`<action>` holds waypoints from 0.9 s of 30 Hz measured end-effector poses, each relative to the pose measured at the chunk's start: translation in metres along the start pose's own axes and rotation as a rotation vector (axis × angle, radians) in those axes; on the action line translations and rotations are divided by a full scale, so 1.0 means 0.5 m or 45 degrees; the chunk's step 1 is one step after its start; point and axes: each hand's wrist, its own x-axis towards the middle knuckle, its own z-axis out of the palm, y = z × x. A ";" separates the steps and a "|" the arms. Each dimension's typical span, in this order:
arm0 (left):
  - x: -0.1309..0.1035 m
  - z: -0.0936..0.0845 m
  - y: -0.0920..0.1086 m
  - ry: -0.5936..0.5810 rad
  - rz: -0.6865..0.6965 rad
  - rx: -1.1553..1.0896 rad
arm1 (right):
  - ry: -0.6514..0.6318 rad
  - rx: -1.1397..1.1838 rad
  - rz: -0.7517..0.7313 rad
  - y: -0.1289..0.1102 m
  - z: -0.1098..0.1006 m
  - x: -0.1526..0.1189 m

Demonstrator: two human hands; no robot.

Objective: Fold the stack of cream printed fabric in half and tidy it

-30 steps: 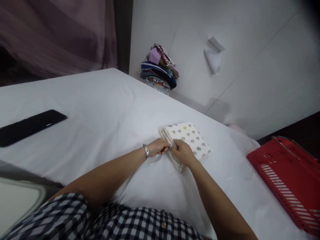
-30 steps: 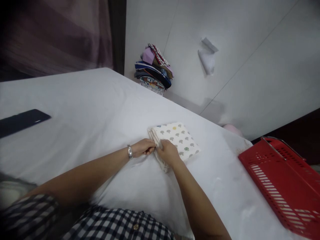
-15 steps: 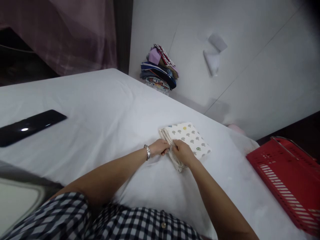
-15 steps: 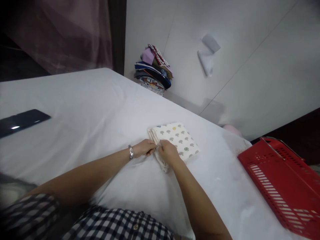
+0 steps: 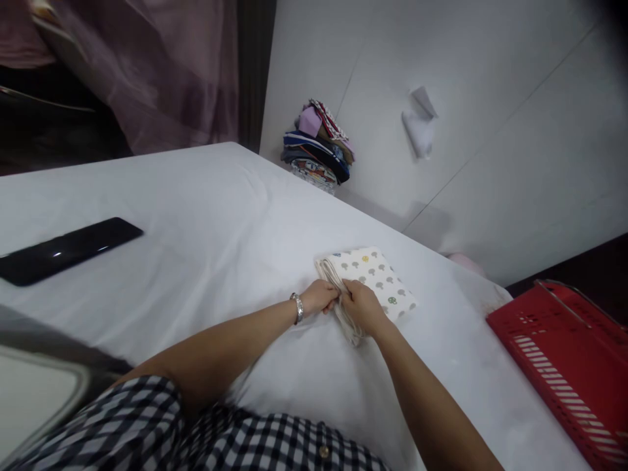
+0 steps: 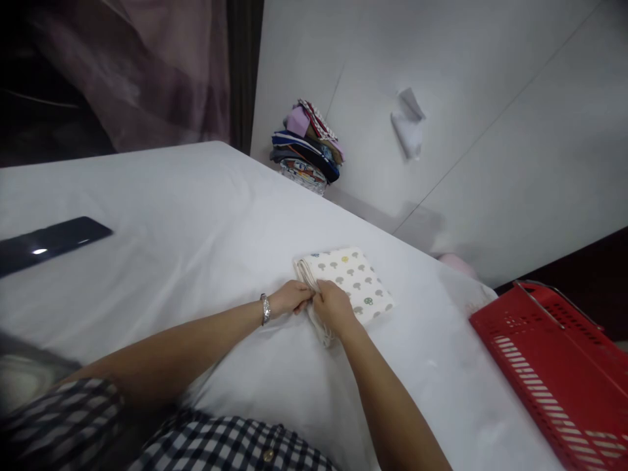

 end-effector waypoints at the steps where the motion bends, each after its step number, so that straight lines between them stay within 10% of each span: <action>1: 0.001 0.000 -0.001 -0.011 0.002 -0.008 | -0.006 -0.001 -0.002 0.000 0.003 0.000; 13: -0.009 -0.019 0.015 -0.160 0.034 -0.161 | -0.024 -0.093 0.033 -0.007 0.005 -0.001; 19: 0.011 -0.063 0.004 0.101 -0.060 0.189 | 0.020 0.063 0.083 0.010 -0.008 0.005; 27: 0.025 -0.056 -0.024 0.030 -0.047 0.187 | 0.052 0.150 0.084 0.012 -0.013 0.007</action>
